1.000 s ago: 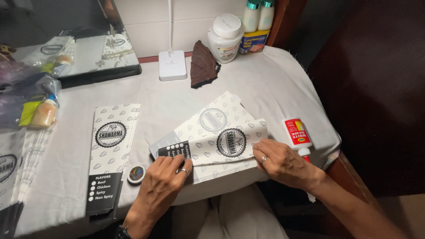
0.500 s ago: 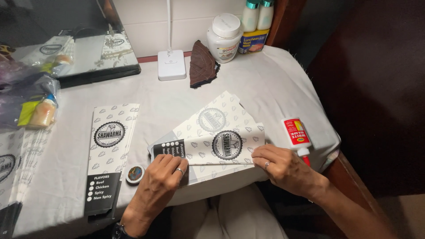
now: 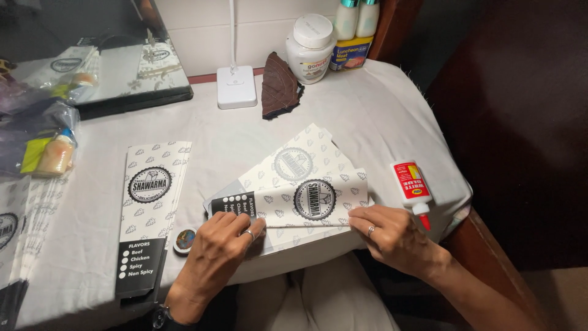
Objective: Folding and gluing paper wrappers for food packaging
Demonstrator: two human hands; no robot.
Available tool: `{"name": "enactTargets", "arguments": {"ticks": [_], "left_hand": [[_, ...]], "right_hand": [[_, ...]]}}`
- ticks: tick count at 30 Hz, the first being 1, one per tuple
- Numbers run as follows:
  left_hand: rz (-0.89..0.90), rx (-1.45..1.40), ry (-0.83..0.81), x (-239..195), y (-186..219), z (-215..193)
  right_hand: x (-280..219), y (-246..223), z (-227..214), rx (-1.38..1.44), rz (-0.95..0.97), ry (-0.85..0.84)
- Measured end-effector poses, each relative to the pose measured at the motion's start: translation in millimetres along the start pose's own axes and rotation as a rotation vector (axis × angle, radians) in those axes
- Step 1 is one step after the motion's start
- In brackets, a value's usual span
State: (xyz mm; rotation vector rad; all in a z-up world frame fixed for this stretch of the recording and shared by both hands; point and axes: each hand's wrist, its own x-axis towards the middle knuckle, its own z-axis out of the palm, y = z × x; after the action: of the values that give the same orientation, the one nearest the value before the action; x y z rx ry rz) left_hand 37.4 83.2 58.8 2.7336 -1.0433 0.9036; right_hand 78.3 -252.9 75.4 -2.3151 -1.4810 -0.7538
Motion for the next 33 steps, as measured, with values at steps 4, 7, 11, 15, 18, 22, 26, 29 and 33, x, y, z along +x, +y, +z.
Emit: {"name": "enactTargets", "arguments": {"ticks": [4,7,11,15,18,22,26,29,33], "left_hand": [[-0.008,0.066,0.014,2,4,13],[0.003,0.112,-0.003,0,9,15],[0.017,0.043,0.048,9,16,8],[-0.019,-0.058,0.082,9,16,8],[-0.042,-0.037,0.081,6,15,11],[-0.048,0.001,0.066,4,14,12],[-0.050,0.013,0.030,5,16,13],[-0.024,0.054,-0.012,7,19,14],[-0.002,0.140,0.021,10,25,13]], "right_hand": [[8,-2,3,-0.033,0.012,0.012],[7,-7,7,-0.006,0.023,0.003],[10,-13,7,-0.067,-0.008,0.027],[7,-13,12,-0.075,-0.047,0.074],[4,-12,14,-0.082,-0.057,0.057],[10,-13,7,-0.137,-0.096,0.035],[9,-12,8,-0.163,-0.104,0.006],[9,-12,10,-0.146,-0.077,0.020],[17,-16,2,-0.019,0.023,0.027]]}}
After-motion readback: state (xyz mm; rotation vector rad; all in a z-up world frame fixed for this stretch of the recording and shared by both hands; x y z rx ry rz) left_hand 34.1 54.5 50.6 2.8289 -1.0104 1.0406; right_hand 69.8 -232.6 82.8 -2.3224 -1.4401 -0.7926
